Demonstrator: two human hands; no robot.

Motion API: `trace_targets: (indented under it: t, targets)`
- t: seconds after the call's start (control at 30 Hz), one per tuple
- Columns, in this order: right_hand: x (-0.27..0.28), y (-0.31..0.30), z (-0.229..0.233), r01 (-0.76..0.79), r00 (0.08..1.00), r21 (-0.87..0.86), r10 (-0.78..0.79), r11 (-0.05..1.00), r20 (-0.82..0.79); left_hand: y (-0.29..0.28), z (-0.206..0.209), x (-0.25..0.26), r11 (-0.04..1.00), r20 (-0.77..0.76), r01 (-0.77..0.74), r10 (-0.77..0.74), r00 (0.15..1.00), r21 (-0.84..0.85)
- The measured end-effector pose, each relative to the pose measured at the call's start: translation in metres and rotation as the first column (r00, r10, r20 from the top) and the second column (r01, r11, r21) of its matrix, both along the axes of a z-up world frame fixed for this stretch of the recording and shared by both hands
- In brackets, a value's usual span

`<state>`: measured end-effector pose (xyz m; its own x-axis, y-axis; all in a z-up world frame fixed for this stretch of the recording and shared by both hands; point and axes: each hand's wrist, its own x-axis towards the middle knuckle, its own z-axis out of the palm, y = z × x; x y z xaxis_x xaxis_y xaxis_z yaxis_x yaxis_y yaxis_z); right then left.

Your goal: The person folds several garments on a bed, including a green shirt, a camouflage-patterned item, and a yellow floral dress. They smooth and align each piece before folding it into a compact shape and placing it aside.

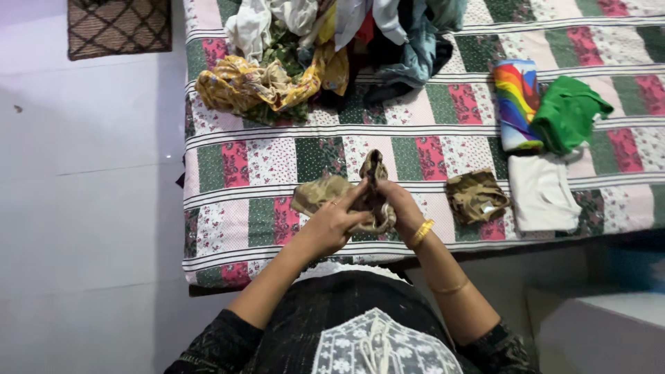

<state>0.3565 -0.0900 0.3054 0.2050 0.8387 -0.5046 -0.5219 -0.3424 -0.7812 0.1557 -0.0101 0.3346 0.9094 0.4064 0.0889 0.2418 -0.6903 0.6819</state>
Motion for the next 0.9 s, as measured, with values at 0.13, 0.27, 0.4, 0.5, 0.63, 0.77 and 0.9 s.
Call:
trace_targets:
  t: [0.13,0.27,0.4,0.5,0.63,0.77,0.9]
  targets:
    - [-0.013,-0.009,-0.012,-0.092,0.987,0.063,0.082,0.994,0.136,-0.001,0.016,-0.023,0.985,-0.031,0.117,-0.114,0.993,0.125]
    - [-0.019,-0.018,-0.015,-0.029,0.972,-0.026,0.035,0.999,0.231,0.008,-0.002,-0.037,0.843,0.170,0.042,0.059,0.984,-0.536]
    - [-0.034,-0.023,-0.001,-0.257,0.748,0.085,0.142,0.963,0.648,0.002,-0.026,-0.020,0.512,0.051,-0.219,0.462,0.885,-0.831]
    - [-0.045,-0.026,0.021,-0.403,0.529,0.073,0.167,0.912,0.832,-0.004,-0.037,-0.013,0.346,0.001,-0.234,0.561,0.827,-0.908]
    - [-0.037,-0.015,0.031,-0.129,0.724,0.072,0.044,0.989,0.688,0.006,-0.042,-0.019,-0.136,-0.025,0.095,0.686,0.727,-0.986]
    - [-0.029,-0.007,0.034,-0.023,0.181,0.142,-0.135,0.990,0.974,0.008,-0.035,-0.020,-0.174,-0.133,-0.016,0.686,0.715,-0.985]
    - [-0.062,-0.013,0.015,-0.225,0.353,0.242,-0.153,0.944,0.923,-0.002,-0.023,-0.002,0.442,0.069,-0.370,0.712,0.698,-0.817]
